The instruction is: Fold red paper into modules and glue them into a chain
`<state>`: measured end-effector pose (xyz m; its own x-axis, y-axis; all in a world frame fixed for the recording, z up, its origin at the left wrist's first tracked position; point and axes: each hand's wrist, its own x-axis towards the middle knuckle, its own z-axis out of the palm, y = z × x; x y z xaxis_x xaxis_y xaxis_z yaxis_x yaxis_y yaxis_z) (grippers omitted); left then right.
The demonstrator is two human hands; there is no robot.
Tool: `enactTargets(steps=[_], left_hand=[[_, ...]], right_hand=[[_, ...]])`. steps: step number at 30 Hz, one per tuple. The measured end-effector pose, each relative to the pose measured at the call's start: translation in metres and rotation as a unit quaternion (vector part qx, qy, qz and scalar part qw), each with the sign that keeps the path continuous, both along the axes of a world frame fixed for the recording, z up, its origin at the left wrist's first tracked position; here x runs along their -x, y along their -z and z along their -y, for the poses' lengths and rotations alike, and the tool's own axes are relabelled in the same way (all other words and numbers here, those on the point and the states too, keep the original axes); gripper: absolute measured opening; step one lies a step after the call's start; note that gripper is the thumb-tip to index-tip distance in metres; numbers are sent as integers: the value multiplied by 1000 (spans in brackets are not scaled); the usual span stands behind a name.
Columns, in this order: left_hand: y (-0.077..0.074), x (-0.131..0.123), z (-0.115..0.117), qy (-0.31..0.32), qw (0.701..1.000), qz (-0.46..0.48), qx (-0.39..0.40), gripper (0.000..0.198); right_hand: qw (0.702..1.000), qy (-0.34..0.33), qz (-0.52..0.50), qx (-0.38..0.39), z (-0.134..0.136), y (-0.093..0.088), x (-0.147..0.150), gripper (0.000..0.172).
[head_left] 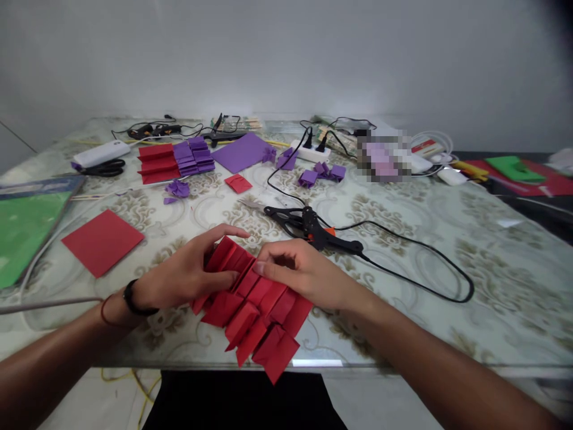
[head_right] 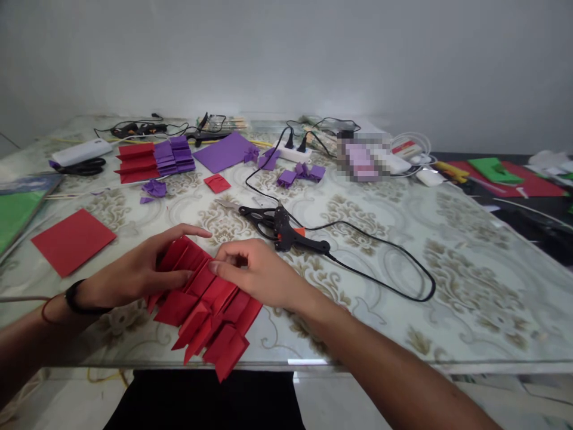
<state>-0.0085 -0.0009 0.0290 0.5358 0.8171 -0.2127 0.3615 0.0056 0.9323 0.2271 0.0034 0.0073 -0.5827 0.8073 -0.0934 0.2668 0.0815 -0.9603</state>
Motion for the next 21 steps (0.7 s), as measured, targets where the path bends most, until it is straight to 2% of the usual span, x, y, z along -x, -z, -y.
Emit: enactTargets(steps=[3, 10, 16, 21], left_hand=[[1, 2, 0, 11, 1000, 11, 5, 52], [-1, -2, 6, 7, 1000, -19, -4, 53], [3, 1, 0, 33, 999, -25, 36, 58], [3, 1, 2, 25, 999, -40, 1, 53]], right_hand=[[1000, -2, -2, 3, -1, 0, -1, 30], [995, -87, 12, 37, -2, 3, -2, 29], [997, -63, 14, 31, -3, 3, -3, 22], [997, -67, 23, 38, -2, 2, -2, 20]])
